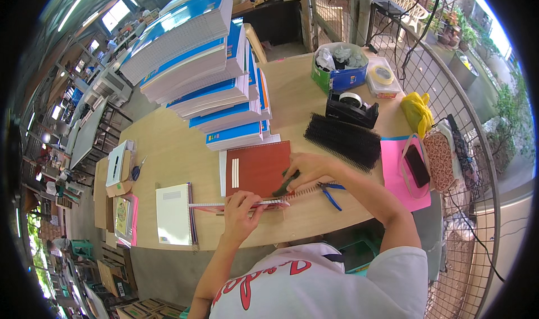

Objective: The person applies pieces of tape to the spines of spiral notebooks using a small piece of dark material to smooth the tape down.

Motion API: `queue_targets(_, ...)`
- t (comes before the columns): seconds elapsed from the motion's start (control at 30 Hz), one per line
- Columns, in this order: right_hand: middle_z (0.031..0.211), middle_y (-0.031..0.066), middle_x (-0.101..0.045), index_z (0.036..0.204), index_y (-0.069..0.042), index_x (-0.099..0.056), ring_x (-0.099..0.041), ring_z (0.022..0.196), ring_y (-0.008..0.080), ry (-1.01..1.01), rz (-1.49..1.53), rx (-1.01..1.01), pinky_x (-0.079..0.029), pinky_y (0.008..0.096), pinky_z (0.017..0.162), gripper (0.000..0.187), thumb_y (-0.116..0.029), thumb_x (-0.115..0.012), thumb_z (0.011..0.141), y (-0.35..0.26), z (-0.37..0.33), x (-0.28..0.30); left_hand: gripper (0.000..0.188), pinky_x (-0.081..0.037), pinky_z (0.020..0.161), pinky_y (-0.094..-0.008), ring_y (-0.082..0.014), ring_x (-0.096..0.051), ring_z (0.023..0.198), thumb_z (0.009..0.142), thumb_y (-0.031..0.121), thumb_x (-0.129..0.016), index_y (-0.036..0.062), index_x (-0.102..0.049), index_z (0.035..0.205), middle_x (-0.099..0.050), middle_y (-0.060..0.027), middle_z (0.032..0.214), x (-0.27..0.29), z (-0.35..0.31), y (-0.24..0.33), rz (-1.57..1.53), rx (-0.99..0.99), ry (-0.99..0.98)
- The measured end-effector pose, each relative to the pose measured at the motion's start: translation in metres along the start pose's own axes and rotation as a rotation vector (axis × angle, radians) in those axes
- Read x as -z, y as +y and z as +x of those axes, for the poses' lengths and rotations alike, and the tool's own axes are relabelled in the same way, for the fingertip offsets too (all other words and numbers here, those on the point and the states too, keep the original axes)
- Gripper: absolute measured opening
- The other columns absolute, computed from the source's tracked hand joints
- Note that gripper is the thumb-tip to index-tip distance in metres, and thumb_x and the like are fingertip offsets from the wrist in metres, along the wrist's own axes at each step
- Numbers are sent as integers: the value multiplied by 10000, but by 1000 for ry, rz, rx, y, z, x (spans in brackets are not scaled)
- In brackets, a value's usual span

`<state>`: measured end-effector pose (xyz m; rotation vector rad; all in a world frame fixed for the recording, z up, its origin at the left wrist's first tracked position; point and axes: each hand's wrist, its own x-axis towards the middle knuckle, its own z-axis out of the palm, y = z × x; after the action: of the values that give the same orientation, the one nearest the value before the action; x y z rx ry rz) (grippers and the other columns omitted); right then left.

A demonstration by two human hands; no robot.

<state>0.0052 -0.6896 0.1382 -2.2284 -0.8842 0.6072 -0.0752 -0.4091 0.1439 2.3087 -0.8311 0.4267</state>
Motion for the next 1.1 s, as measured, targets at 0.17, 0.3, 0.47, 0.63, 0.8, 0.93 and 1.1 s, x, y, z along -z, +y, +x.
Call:
queue_targets(0.17, 1113, 202, -668, 1181, -121, -735, -606, 1018, 313, 79, 614, 215, -496, 406, 876, 465, -387, -764, 800, 12, 4, -14, 232, -387, 759, -364, -200, -591, 835, 744, 155, -817, 143, -675, 927, -613, 5, 880, -1, 2, 1, 6, 7, 15)
queue_targets(0.3, 1105, 197, -669, 1188, -110, -720, -604, 1023, 344, 306, -129, -105, -499, 409, 898, 436, -356, -754, 829, 35, 1, -18, 213, -377, 758, -360, -190, -581, 816, 763, 174, -804, 164, -688, 940, -610, 19, 893, 2, 6, 11, 65, 8, -36)
queue_targets(0.47, 1036, 150, -654, 1159, -92, -716, -621, 927, 342, 578, -68, 153, -514, 405, 841, 320, -200, -727, 858, -16, -19, -52, 204, -376, 761, -369, -191, -579, 808, 760, 161, -798, 166, -695, 935, -604, 31, 891, -4, 4, 4, 82, -5, 8)
queue_targets(0.63, 968, 139, -617, 1006, -46, -714, -626, 843, 353, 746, 125, 0, -518, 418, 733, 205, -22, -709, 803, -87, -31, -91, 201, -372, 754, -372, -203, -586, 820, 754, 131, -775, 162, -697, 937, -598, 18, 869, -2, 5, 8, 27, 29, -7)
queue_targets(0.8, 904, 132, -610, 1028, -28, -669, -627, 846, 313, 886, 73, -145, -521, 382, 749, 239, 5, -721, 797, -114, -33, -95, 195, -374, 748, -367, -202, -586, 823, 753, 133, -778, 156, -702, 931, -595, 13, 868, -3, 5, 7, 22, 9, -11)
queue_targets(0.93, 955, 107, -601, 1059, -62, -615, -597, 945, 334, 1025, -123, -100, -499, 429, 788, 317, -31, -720, 763, -126, -24, -99, 223, -375, 747, -363, -205, -588, 832, 742, 134, -787, 151, -692, 944, -594, 7, 874, -2, 2, 7, 28, -14, -26)
queue_targets(1.1, 973, 97, -613, 1006, -69, -662, -587, 945, 310, 949, -301, -161, -497, 407, 771, 302, -56, -766, 723, -114, -19, -114, 266, -384, 759, -371, -221, -592, 839, 736, 106, -784, 144, -664, 970, -587, -6, 872, 1, 1, 6, -36, -20, -18)
